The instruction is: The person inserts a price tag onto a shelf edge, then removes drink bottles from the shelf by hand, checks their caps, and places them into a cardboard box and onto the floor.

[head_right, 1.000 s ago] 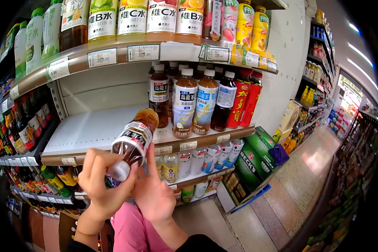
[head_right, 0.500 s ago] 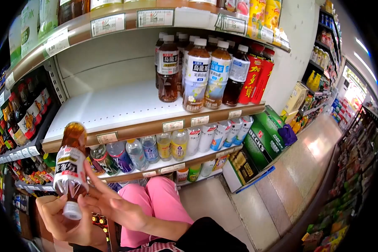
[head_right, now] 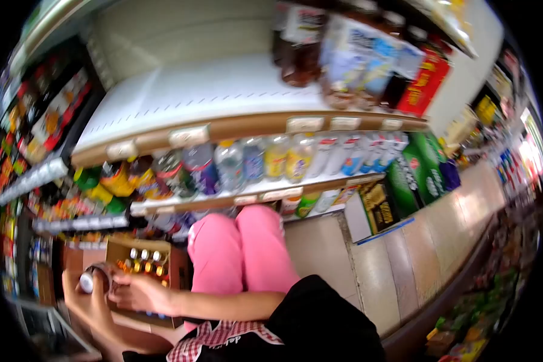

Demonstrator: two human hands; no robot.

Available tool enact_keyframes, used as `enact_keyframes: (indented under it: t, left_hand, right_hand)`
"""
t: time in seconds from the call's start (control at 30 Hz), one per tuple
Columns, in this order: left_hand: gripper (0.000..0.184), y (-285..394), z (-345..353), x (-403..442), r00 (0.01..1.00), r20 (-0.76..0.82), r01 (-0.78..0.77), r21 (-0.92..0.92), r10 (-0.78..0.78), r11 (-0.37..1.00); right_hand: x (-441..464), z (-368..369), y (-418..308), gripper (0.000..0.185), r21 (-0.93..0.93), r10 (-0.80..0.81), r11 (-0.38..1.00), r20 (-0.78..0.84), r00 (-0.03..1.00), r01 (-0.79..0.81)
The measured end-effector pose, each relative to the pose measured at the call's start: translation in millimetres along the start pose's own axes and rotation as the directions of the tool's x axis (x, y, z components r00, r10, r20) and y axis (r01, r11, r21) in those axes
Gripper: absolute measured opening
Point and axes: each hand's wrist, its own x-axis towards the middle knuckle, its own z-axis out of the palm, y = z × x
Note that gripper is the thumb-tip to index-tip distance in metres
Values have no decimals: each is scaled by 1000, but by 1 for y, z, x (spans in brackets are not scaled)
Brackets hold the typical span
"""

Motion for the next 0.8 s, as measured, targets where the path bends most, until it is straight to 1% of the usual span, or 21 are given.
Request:
enact_keyframes:
  t: [0.03,0.07,0.1,0.13,0.17,0.2,0.27,0.3,0.33,0.37,0.43,0.5,0.53,0.63,0.7,0.8]
  left_hand:
    - [18,-6,1,-1,994,7,109,-66,-108,992]
    - [17,-5,0,0,990,-8,142,110,-142,984]
    - [15,-36,1,-3,986,-38,168,108,-164,980]
    - [14,-41,6,-4,987,-77,146,62,-141,987]
    - [16,-61,6,-6,985,-92,158,151,-145,976]
    - [17,-72,7,-7,975,-98,211,165,-197,963]
    - [21,-98,9,-13,967,-108,249,238,-230,939]
    - [23,-119,10,-17,970,-109,239,269,-217,933]
    - [25,-126,11,-19,956,-119,290,290,-266,912]
    - [24,-142,11,-24,951,-127,309,339,-282,889]
    - [23,-163,11,-31,914,-132,404,348,-383,846]
    - [21,-190,12,-43,919,-163,395,378,-360,837]
    - [21,-201,13,-49,913,-178,407,364,-367,838]
    - [22,-226,13,-65,845,-154,532,336,-512,777]
    - [22,-233,12,-75,821,-122,564,323,-558,760]
    - [24,-237,16,-83,785,-56,602,306,-618,737]
  right_hand:
    - [9,-17,6,42,8,22,1000,-71,997,-21]
    - [15,-28,8,38,17,34,999,-106,994,-33]
    - [18,-37,8,35,28,54,998,-144,988,-50]
    - [21,-45,6,34,19,94,996,-218,971,-93]
    - [24,-53,4,32,5,132,991,-289,948,-136]
    - [30,-64,6,34,1,142,989,-314,939,-149]
    - [39,-88,10,39,-37,154,983,-345,926,-177]
    - [42,-99,12,43,-68,154,980,-349,925,-189]
    - [46,-109,14,45,-86,179,970,-376,909,-226]
    - [51,-117,15,48,-109,197,959,-404,893,-261]
    - [54,-132,17,57,-99,261,934,-463,847,-342]
    - [51,-149,20,60,-115,284,917,-485,827,-382]
    - [50,-149,20,60,-150,277,907,-494,824,-394]
    - [43,-149,18,65,-285,199,869,-548,813,-404]
    - [38,-148,8,63,-322,200,840,-564,801,-437]
    - [29,-146,-7,63,-396,141,820,-561,816,-414]
